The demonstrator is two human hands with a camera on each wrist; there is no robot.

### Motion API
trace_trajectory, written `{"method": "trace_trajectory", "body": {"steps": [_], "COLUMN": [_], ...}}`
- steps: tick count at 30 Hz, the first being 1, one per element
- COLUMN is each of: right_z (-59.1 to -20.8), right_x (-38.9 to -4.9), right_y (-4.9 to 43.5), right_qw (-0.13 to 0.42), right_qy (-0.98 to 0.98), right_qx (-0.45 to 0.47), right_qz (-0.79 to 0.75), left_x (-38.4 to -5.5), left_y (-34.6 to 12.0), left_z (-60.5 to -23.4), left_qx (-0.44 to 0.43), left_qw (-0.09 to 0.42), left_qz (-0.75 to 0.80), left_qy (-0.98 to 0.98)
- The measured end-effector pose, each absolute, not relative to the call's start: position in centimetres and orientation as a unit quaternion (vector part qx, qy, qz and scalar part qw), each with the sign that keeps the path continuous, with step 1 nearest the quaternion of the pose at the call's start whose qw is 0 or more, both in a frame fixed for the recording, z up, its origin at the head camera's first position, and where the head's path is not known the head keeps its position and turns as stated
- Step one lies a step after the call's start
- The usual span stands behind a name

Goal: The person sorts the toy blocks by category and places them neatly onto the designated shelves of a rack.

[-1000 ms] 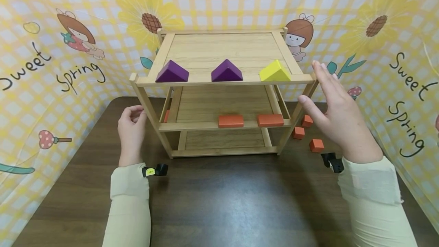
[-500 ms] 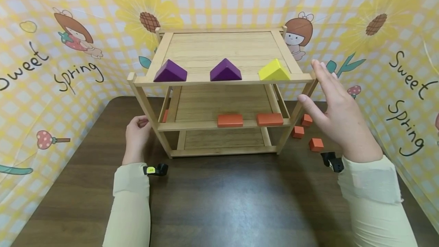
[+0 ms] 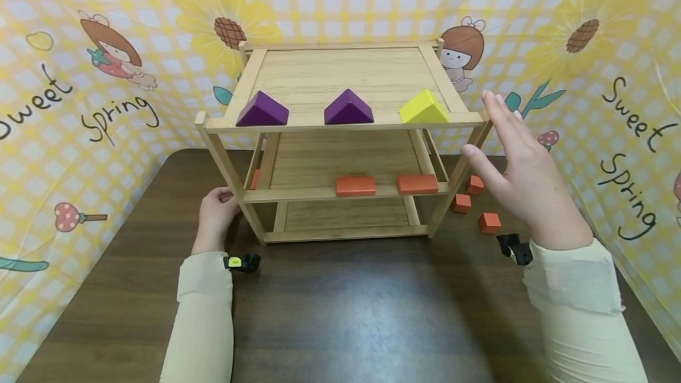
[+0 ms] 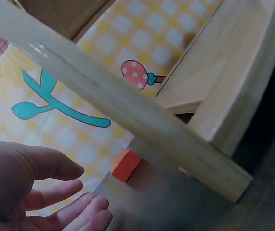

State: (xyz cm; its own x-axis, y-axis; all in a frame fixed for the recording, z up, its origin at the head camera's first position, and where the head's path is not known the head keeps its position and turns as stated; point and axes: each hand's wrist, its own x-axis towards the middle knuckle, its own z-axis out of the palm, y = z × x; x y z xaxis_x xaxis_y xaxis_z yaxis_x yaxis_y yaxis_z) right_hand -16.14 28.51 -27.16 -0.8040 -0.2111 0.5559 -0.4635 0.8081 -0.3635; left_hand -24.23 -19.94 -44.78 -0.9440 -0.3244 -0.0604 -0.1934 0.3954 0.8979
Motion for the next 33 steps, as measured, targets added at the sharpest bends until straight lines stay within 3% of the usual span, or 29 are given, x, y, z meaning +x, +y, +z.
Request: {"method": "trace_trajectory", "body": {"steps": [33], "right_z": [-27.1], "right_x": [-15.7], "right_y": [28.8], "right_qw": [0.258], "right_qy": [-0.913], "right_qx": [0.193], "right_qz": [0.250], "left_x": [-26.3], "left_y": [-18.5], "left_z": [-44.6], "left_qx": [0.131], "left_qw": [0.024], "left_qz": [-0.440], "left_qy": [-0.888]}}
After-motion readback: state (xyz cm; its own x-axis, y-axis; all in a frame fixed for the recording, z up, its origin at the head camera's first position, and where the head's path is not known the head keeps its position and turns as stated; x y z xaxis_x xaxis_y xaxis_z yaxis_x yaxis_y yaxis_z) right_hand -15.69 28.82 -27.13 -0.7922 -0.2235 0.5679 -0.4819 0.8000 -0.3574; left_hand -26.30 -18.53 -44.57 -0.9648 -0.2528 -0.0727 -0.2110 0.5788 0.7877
